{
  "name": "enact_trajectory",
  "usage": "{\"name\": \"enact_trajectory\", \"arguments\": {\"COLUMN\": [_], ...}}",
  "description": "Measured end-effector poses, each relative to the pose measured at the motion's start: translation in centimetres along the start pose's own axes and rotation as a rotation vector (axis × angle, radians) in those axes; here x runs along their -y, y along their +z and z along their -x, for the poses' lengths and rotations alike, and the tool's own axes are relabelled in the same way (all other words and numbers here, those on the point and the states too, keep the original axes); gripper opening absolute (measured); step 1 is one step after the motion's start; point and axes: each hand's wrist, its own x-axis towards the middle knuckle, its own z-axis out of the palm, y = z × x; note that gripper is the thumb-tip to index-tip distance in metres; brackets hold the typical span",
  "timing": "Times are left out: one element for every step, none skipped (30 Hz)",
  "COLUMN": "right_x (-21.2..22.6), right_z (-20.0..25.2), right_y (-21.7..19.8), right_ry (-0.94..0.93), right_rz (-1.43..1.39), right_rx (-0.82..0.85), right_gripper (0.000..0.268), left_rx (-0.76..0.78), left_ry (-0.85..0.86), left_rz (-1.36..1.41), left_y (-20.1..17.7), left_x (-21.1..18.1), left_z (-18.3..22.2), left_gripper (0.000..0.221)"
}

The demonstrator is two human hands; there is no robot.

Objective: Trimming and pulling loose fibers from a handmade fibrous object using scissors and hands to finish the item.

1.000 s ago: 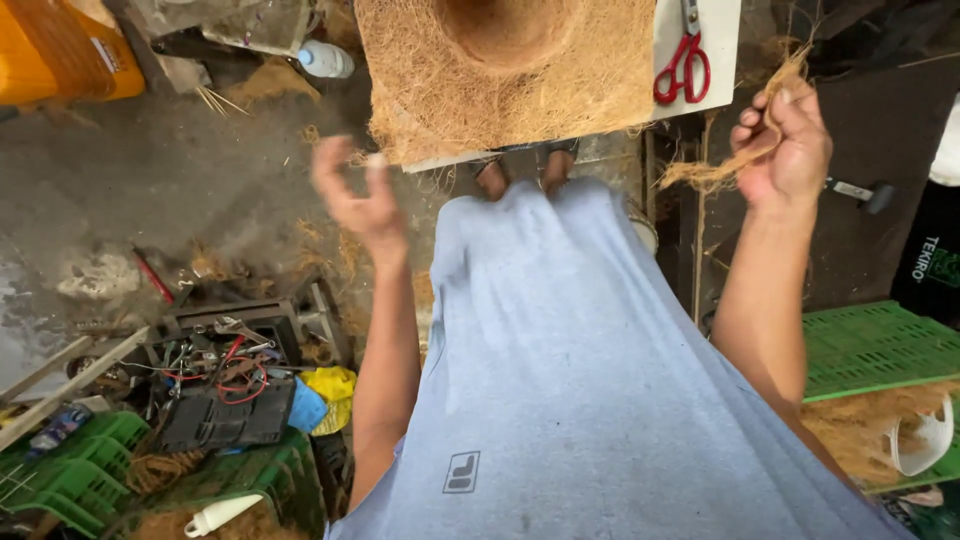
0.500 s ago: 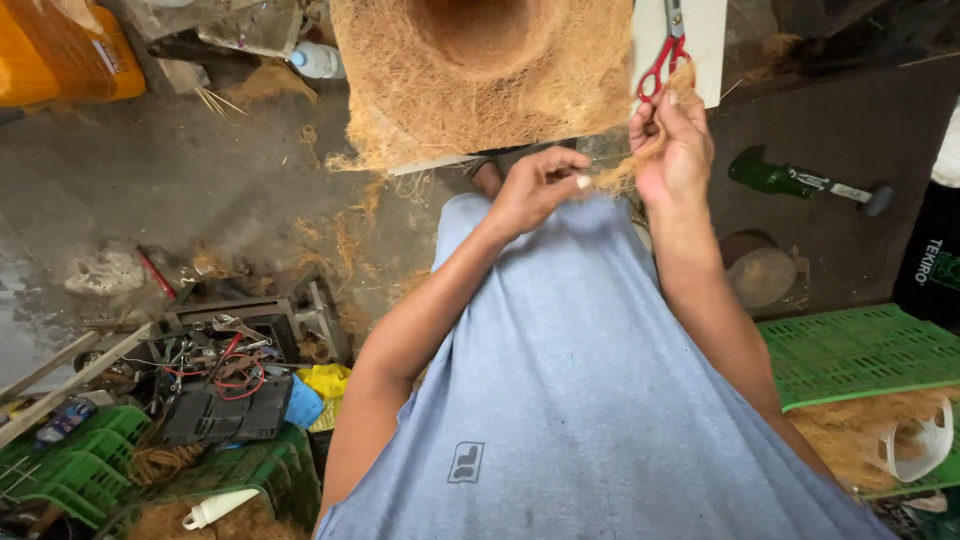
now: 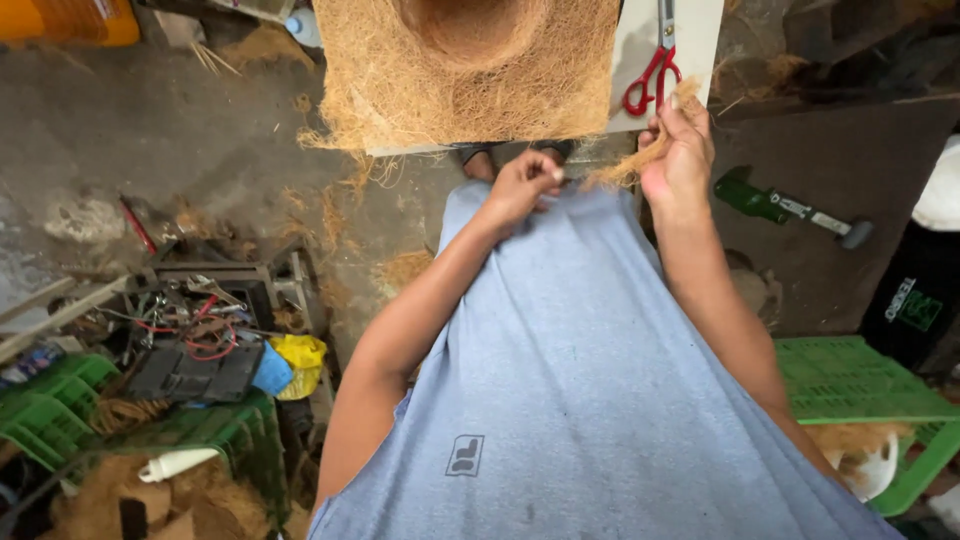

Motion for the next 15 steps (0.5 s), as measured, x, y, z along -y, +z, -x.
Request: {"name": "enact_trajectory", "arguments": {"right_x": [0.3, 0.4, 0.5, 0.2, 0.0, -0.1, -0.2, -0.1, -0.1, 0.2, 0.6, 0.9, 1.1, 1.4, 1.6], "right_z": [-0.1, -0.3, -0.5, -0.7, -0.9, -1.1, -0.9, -0.7, -0.5, -0.3, -0.2, 0.0, -0.4, -0.9, -1.5], "right_y": [-0.2, -0.2, -0.2, 0.2, 0.6, 1.0, 1.3, 1.6, 1.9, 1.9, 1.9, 1.8, 0.8, -0.2, -1.1], "right_ry": [0.006, 0.016, 0.027, 0.039, 0.031, 0.019, 0.027, 0.028, 0.029, 0.030, 0.044, 0.057, 0.058, 0.042, 0.026], "right_rz": [0.007, -0.012, -0.031, -0.025, -0.040, -0.055, -0.049, -0.024, 0.000, 0.005, 0.003, 0.000, 0.004, 0.006, 0.009], "right_rx": [0.009, 0.040, 0.070, 0.074, 0.061, 0.045, 0.047, 0.071, 0.094, 0.096, 0.116, 0.136, 0.138, 0.217, 0.296], "right_gripper": [0.020, 0.018, 0.017, 0.017, 0.016, 0.014, 0.014, 0.013, 0.012, 0.012, 0.012, 0.012, 0.012, 0.014, 0.018], "left_rx": [-0.011, 0.033, 0.078, 0.065, 0.166, 0.271, 0.262, 0.247, 0.232, 0.229, 0.147, 0.066, 0.064, 0.031, -0.002], "left_ry": [0.003, -0.080, -0.162, -0.166, -0.132, -0.095, -0.096, 0.007, 0.112, 0.113, 0.183, 0.252, 0.253, 0.326, 0.398], "left_rz": [0.006, -0.008, -0.022, -0.016, 0.119, 0.254, 0.259, 0.328, 0.396, 0.400, 0.343, 0.284, 0.287, 0.230, 0.172], "left_y": [0.5, 0.8, 1.2, 1.7, 2.2, 2.9, 3.3, 3.7, 4.2, 4.0, 3.8, 3.6, 3.3, 2.9, 2.5], "left_x": [0.1, 0.2, 0.3, -0.1, -0.4, -0.8, -0.2, 0.4, 0.9, 1.5, 2.1, 2.8, 2.1, 1.3, 0.6], "left_z": [0.6, 1.2, 1.7, 2.2, 2.6, 3.0, 2.5, 2.0, 1.4, 0.8, 0.1, -0.5, -0.1, 0.2, 0.5], "left_gripper": [0.016, 0.041, 0.073, 0.073, 0.072, 0.072, 0.072, 0.049, 0.027, 0.027, 0.021, 0.015, 0.015, 0.013, 0.011]}}
